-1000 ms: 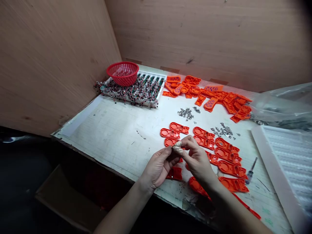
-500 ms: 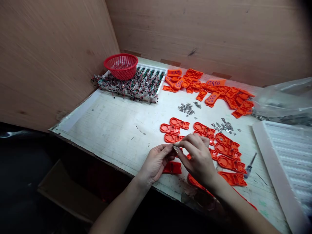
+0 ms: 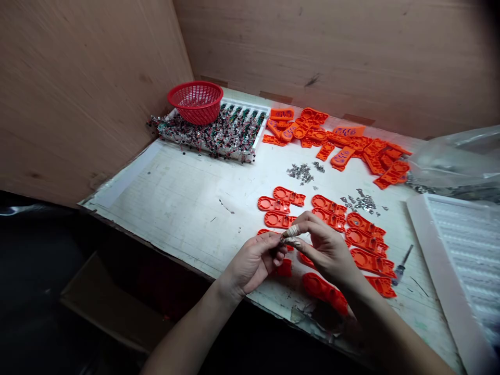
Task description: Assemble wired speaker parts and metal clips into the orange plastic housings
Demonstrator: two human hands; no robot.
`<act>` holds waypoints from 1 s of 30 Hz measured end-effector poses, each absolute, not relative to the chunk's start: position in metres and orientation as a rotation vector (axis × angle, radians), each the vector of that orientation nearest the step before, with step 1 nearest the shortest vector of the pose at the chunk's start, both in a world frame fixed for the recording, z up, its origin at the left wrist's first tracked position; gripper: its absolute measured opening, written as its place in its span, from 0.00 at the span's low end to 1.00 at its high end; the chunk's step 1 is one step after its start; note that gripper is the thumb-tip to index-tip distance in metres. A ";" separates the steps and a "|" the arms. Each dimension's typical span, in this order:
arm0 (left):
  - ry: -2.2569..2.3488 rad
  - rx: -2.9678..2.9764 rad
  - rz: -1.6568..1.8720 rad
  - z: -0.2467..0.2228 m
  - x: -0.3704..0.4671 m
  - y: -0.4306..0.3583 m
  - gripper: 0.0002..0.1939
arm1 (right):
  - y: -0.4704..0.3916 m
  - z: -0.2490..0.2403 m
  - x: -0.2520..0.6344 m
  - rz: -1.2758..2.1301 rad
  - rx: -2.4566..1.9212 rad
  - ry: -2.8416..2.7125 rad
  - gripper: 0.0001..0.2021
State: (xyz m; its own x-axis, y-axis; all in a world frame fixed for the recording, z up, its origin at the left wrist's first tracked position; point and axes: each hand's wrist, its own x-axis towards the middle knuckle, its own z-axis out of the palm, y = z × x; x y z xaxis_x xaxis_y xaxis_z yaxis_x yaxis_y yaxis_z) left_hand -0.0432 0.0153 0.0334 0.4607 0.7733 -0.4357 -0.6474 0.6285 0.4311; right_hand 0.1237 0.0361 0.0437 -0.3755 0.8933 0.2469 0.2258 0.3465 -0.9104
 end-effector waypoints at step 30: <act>0.582 0.034 1.181 0.010 -0.053 0.024 0.23 | 0.026 0.015 0.104 -0.002 -1.279 -2.577 0.11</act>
State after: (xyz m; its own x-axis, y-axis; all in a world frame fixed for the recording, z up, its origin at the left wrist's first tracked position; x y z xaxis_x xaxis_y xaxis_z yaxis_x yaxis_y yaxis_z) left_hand -0.0526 0.0243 0.0096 0.2518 0.8766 -0.4102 -0.8593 0.3974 0.3218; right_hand 0.1043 0.0261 0.0154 -0.5768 0.7823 0.2350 0.7828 0.6116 -0.1148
